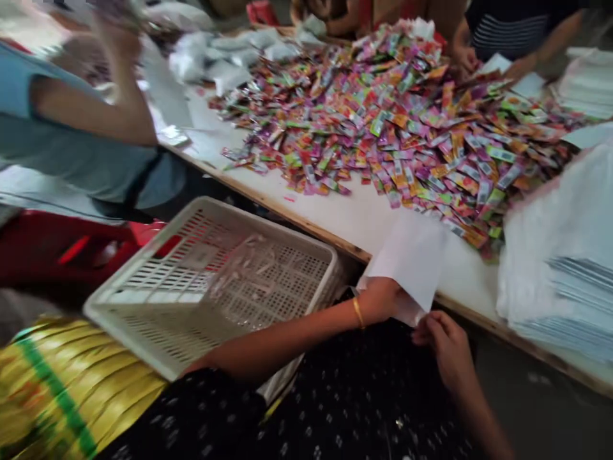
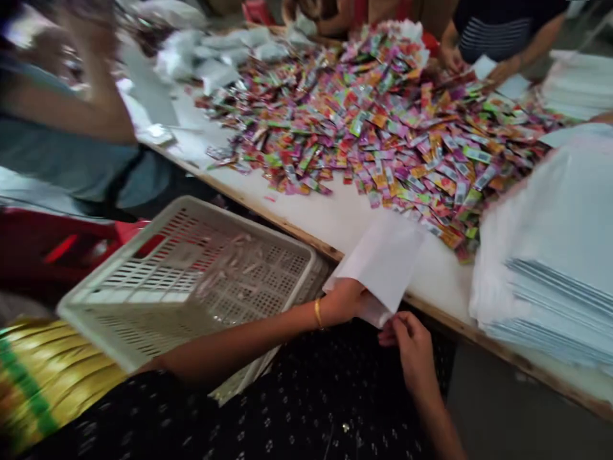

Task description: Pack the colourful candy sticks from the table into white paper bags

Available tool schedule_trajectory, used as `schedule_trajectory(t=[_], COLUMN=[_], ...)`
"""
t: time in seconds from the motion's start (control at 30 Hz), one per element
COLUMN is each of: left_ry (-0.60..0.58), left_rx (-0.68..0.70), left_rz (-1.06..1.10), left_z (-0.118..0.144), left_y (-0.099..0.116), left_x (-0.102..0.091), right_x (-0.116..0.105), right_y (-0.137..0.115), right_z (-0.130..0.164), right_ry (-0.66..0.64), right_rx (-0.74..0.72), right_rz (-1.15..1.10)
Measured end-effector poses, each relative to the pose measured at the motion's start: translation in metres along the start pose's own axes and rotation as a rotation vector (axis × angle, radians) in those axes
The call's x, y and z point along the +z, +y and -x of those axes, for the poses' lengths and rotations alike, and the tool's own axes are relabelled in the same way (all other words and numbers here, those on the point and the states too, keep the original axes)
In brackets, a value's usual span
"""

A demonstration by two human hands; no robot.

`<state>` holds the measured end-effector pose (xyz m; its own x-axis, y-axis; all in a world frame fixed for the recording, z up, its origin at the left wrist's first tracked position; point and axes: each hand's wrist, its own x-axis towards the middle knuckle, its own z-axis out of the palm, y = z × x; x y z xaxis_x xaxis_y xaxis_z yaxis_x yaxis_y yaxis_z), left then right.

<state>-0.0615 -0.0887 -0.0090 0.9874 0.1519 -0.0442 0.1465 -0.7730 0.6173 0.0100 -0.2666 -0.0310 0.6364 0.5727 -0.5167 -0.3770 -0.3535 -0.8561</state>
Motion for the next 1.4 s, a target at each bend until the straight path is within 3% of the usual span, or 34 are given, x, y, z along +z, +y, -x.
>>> schedule_trajectory(t=[0.17,0.37,0.53,0.63,0.7,0.8,0.87,0.9,1.0,1.07,1.17,1.27,1.33,1.4], left_ry=[-0.043,0.100,0.159,0.182,0.167,-0.118,-0.314,-0.316,-0.114,-0.013,0.119,0.320,0.425,0.469], left_rx=[0.174,0.259,0.325,0.321,0.343,0.442,0.375,0.285,0.037,-0.084,-0.128,0.139,0.396,0.570], left_rz=[0.033,-0.095,-0.118,-0.013,0.130,0.313,0.274,0.195,-0.024,-0.173,-0.409,-0.501,-0.498,-0.467], left_z=[0.017,0.024,0.021,0.021,0.029,0.055,0.075,0.082,0.089,0.082,0.068,0.050,0.033,0.017], left_y=[0.008,0.015,0.015,0.020,0.018,-0.008,-0.040,-0.058,-0.099,-0.104,-0.082,-0.051,-0.037,-0.032], left_x=[0.000,0.015,0.029,0.023,0.007,-0.031,-0.051,-0.056,-0.048,-0.032,-0.017,-0.010,-0.001,0.014], right_x=[0.010,0.011,0.000,-0.004,-0.014,-0.044,-0.069,-0.080,-0.099,-0.104,-0.110,-0.115,-0.115,-0.113], right_y=[0.000,-0.007,-0.022,-0.028,-0.030,-0.029,-0.027,-0.025,-0.017,-0.010,-0.002,-0.003,-0.010,-0.022], right_z=[0.007,0.007,0.006,0.006,0.007,0.009,0.010,0.011,0.016,0.020,0.022,0.013,0.000,-0.015], right_ry=[-0.070,-0.001,-0.123,-0.162,-0.096,0.080,0.159,0.175,0.157,0.192,0.419,0.522,0.422,0.229], right_rx=[0.034,0.090,0.169,0.144,0.105,0.055,0.041,0.033,-0.018,-0.091,-0.328,-0.763,-1.055,-1.226], right_rz=[-0.226,-0.166,-0.052,0.080,0.169,0.269,0.298,0.309,0.351,0.376,0.544,0.952,1.153,1.259])
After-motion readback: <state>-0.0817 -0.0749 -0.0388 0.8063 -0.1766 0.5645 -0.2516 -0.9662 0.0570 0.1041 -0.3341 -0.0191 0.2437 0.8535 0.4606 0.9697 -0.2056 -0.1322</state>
